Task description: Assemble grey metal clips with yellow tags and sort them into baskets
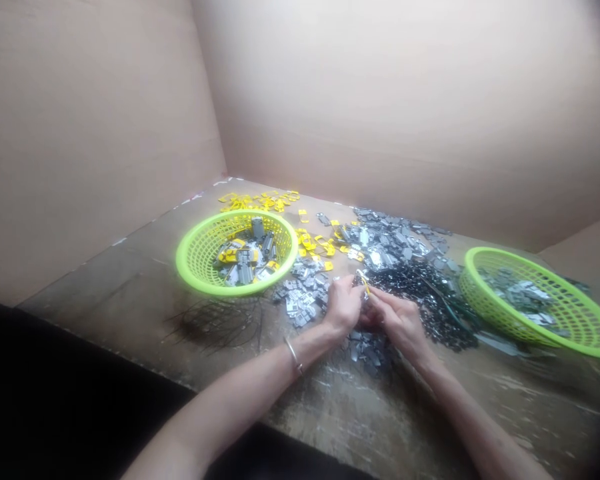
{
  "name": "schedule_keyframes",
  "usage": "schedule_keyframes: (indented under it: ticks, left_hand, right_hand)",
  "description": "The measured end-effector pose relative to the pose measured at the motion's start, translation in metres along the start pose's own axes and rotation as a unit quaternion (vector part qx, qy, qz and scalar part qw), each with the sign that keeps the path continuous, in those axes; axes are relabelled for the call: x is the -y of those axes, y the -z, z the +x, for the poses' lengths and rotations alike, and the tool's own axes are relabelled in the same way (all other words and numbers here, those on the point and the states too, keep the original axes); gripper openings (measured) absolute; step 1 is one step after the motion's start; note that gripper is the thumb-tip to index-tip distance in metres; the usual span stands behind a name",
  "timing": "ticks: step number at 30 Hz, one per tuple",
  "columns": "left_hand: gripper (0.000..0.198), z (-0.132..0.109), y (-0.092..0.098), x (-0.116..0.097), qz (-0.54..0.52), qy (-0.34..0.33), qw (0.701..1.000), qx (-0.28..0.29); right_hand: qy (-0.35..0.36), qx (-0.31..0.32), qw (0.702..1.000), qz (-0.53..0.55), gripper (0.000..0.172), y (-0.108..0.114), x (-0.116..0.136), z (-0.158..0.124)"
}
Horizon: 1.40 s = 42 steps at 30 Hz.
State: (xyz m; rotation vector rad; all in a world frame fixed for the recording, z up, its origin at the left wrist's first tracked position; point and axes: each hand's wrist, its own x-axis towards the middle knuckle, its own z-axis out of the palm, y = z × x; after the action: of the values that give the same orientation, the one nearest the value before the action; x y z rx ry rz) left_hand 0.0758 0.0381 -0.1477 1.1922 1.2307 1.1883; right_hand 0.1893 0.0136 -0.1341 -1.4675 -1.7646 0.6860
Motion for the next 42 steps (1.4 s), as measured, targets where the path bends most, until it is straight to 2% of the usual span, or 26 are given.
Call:
schedule_keyframes:
  ticks: [8,13,19,29,34,39,42]
  left_hand:
    - [0.019,-0.0036,0.0002,-0.0035,0.092,-0.055,0.994,-0.024]
    - [0.017,-0.004,-0.0006,-0.0052,0.139,-0.063,0.988,-0.017]
    - [0.017,-0.0052,-0.0011,-0.0069,0.143,-0.049,0.988,-0.007]
    - [0.019,-0.0047,-0.0016,-0.0057,0.136,-0.044,0.99,-0.01]
    - [0.019,-0.0058,-0.0019,-0.0055,0.135,-0.051,0.989,-0.015]
    - [0.018,-0.005,-0.0014,-0.0029,0.139,-0.063,0.988,0.01]
    - [0.018,-0.0033,-0.0013,0.0001,0.131,-0.067,0.989,0.02]
  right_hand:
    - [0.01,0.025,1.0,-0.009,0.033,0.0025,0.0052,-0.0001]
    - [-0.002,0.039,0.999,0.019,0.033,0.004,0.0015,0.0011]
    - [-0.026,0.043,0.997,0.05,0.033,0.0034,-0.0001,0.0026]
    - [0.009,0.021,1.0,0.02,0.028,0.0014,0.0,0.0016]
    - [-0.011,0.039,0.999,0.037,0.029,0.0027,-0.0013,0.0034]
    - [-0.022,0.063,0.996,0.064,0.03,0.006,-0.0005,0.0047]
    - [-0.007,0.058,0.997,0.046,0.028,0.0079,0.001,0.0056]
